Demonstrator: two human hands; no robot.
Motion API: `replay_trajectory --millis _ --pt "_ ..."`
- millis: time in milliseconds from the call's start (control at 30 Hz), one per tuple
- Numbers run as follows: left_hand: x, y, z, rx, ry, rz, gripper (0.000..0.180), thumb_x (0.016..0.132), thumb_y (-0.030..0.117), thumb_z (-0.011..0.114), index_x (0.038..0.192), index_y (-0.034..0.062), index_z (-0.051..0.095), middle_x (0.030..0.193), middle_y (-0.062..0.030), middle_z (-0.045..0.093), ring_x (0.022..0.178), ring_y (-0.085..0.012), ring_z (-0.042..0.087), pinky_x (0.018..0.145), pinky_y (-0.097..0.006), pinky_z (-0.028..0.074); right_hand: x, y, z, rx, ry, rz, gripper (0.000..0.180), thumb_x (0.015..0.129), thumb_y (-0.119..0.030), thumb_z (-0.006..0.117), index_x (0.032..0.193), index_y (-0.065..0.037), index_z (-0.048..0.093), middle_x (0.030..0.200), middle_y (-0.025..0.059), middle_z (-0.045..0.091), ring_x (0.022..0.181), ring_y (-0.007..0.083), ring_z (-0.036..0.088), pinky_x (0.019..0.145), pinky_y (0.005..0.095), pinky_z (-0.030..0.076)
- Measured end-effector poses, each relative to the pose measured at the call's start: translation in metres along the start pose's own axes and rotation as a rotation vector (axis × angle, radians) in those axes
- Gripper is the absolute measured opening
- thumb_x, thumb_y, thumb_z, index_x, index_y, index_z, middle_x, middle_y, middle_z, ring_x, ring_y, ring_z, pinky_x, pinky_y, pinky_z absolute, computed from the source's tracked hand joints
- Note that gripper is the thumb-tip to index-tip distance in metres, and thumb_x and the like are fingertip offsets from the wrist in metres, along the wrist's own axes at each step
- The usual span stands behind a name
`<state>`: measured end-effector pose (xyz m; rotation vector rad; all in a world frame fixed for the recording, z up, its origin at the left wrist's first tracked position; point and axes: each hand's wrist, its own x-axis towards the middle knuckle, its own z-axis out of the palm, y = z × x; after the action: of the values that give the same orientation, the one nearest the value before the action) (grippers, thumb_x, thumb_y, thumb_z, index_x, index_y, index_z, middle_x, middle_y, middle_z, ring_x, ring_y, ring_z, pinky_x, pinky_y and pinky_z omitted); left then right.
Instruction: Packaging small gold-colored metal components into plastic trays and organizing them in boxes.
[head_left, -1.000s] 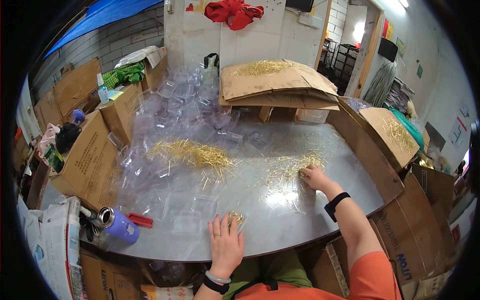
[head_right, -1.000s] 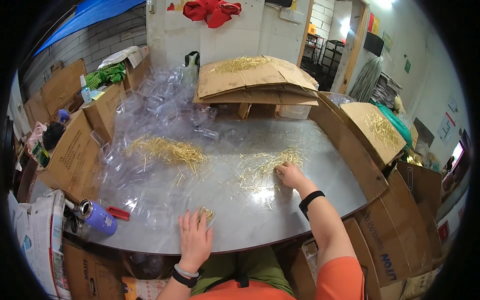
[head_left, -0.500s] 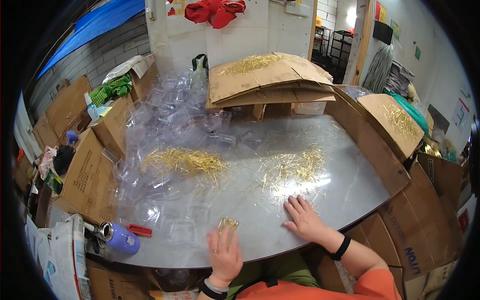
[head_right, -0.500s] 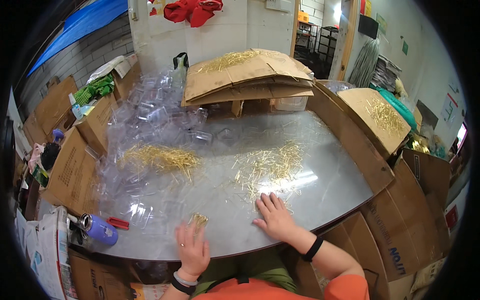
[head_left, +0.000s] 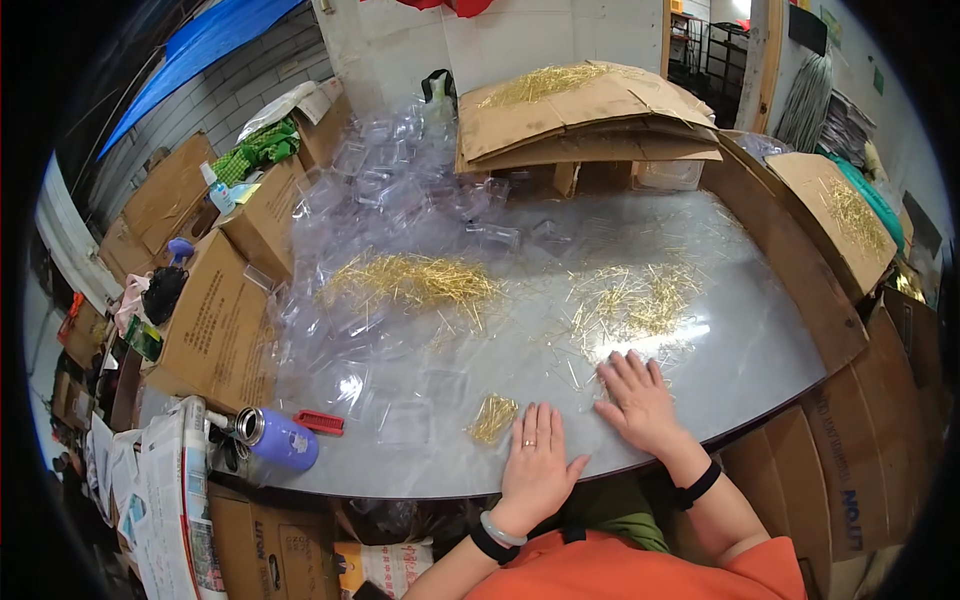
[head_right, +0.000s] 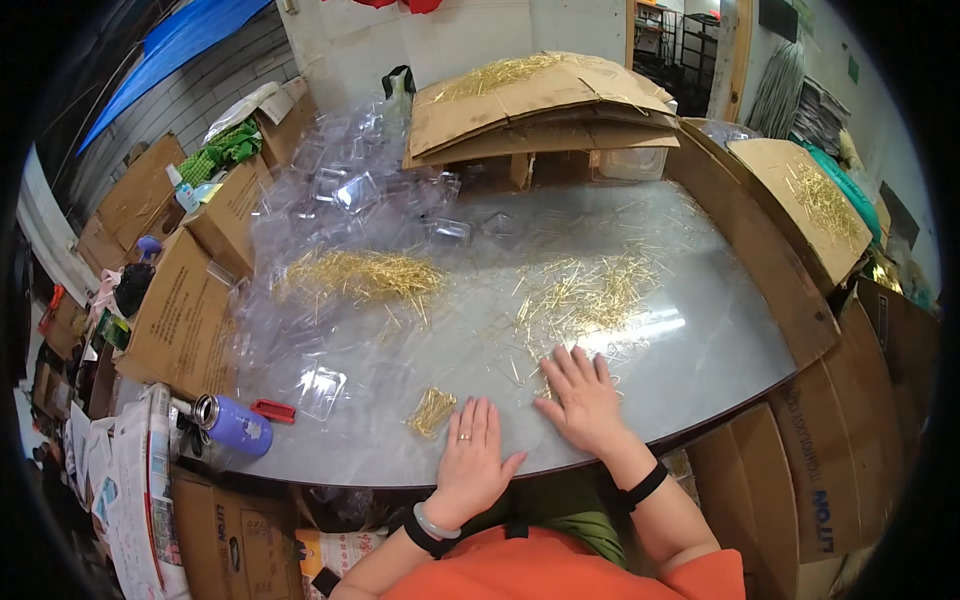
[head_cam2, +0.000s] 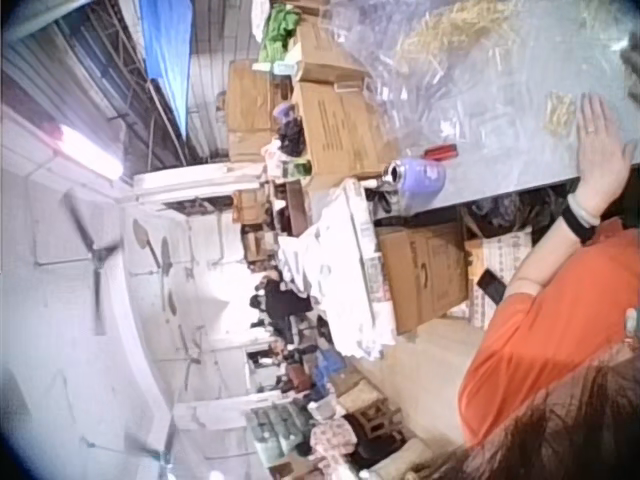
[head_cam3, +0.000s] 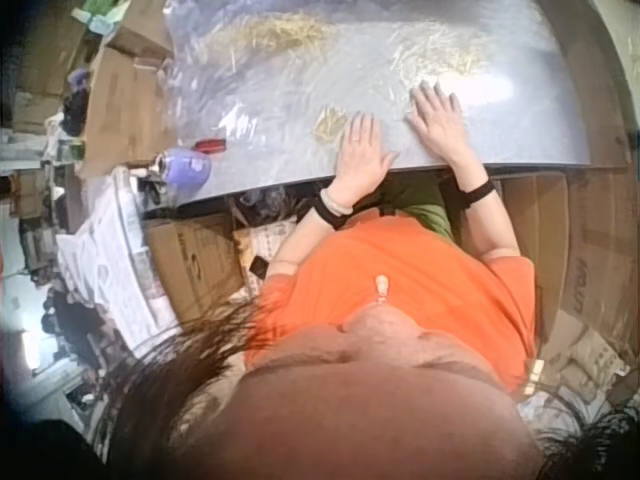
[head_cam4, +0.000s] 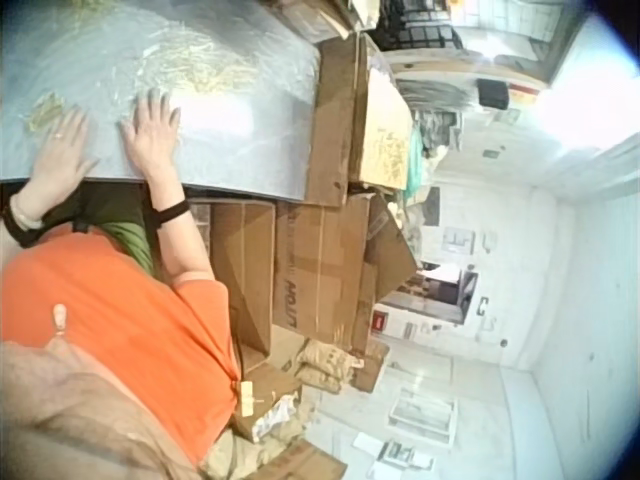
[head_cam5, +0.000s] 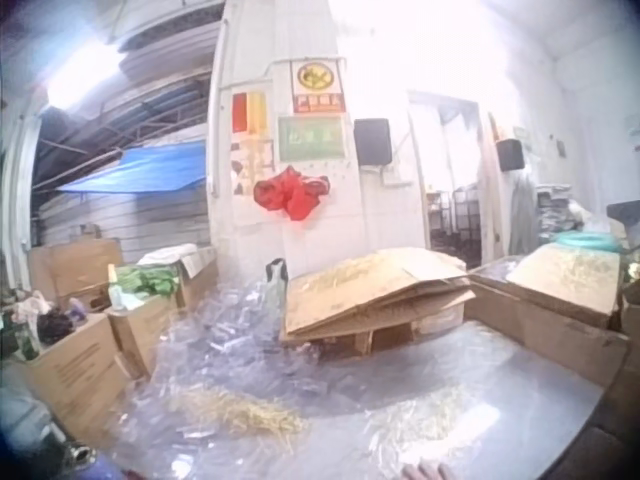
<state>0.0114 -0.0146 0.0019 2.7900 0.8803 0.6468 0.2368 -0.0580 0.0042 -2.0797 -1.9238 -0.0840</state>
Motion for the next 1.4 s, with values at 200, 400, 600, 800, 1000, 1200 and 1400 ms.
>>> replay_trajectory --millis 200,400,600,800,1000,1200,1400 --pt "-0.002 0.001 0.002 0.044 -0.036 -0.018 0.082 0.096 0.048 0.061 0.144 -0.0154 0.039 0.151 -0.0349 0.038 0.145 -0.0471 0.034 0.118 -0.059 0.026 -0.010 -0.023 -0.007 0.074 -0.006 -0.118 0.067 0.096 -0.050 0.058 0.142 -0.002 0.050 0.153 0.0228 0.044 0.144 0.0456 0.035 0.120 0.0585 0.025" --pt "0.000 0.004 -0.001 0.028 -0.050 -0.029 0.083 0.096 0.047 0.061 0.145 -0.0149 0.038 0.152 -0.0354 0.036 0.145 -0.0470 0.033 0.118 -0.060 0.026 -0.006 -0.014 0.008 0.115 0.133 0.098 0.054 0.096 -0.037 0.063 0.135 -0.002 0.052 0.147 0.0223 0.047 0.143 0.0461 0.036 0.120 0.0563 0.026" --pt "0.004 0.007 -0.004 0.057 -0.068 0.004 0.072 0.097 0.042 0.061 0.151 -0.0016 0.040 0.156 -0.0267 0.037 0.144 -0.0446 0.035 0.117 -0.059 0.027 0.004 -0.019 -0.013 0.822 -0.010 -0.001 0.040 0.101 -0.017 0.055 0.137 -0.001 0.049 0.138 0.0234 0.050 0.134 0.0428 0.044 0.113 0.0493 0.037" --pt "0.015 0.007 0.003 0.032 -0.095 0.069 0.061 0.097 0.038 0.060 0.147 0.0045 0.048 0.155 -0.0186 0.042 0.142 -0.0397 0.039 0.116 -0.058 0.029 0.043 0.041 -0.050 0.351 -0.123 -0.145 0.037 0.091 -0.001 0.055 0.128 -0.003 0.061 0.128 0.0196 0.059 0.123 0.0402 0.055 0.102 0.0459 0.048" --pt "0.016 0.008 0.001 0.044 -0.051 0.068 0.061 0.098 0.037 0.060 0.146 0.0017 0.049 0.153 -0.0191 0.045 0.141 -0.0391 0.041 0.116 -0.058 0.029 0.072 0.072 -0.028 -0.020 -0.164 -0.158 0.035 0.084 -0.006 0.063 0.118 -0.006 0.068 0.122 0.0157 0.062 0.113 0.0387 0.059 0.099 0.0457 0.051" --pt "0.015 0.007 -0.002 0.044 -0.061 0.062 0.062 0.098 0.037 0.059 0.145 -0.0011 0.049 0.153 -0.0192 0.045 0.141 -0.0391 0.042 0.115 -0.058 0.030 0.087 0.074 -0.036 0.150 -0.228 -0.156 0.040 0.082 -0.009 0.071 0.122 -0.007 0.065 0.123 0.0157 0.062 0.116 0.0407 0.058 0.100 0.0460 0.050" --pt "0.013 0.008 -0.001 0.035 -0.046 0.069 0.062 0.097 0.037 0.060 0.144 -0.0022 0.050 0.153 -0.0191 0.045 0.140 -0.0394 0.043 0.115 -0.058 0.031 0.093 0.124 -0.031 -0.177 -0.154 0.209 0.042 0.088 -0.021 0.073 0.126 -0.006 0.063 0.126 0.0162 0.059 0.117 0.0389 0.057 0.099 0.0479 0.052"
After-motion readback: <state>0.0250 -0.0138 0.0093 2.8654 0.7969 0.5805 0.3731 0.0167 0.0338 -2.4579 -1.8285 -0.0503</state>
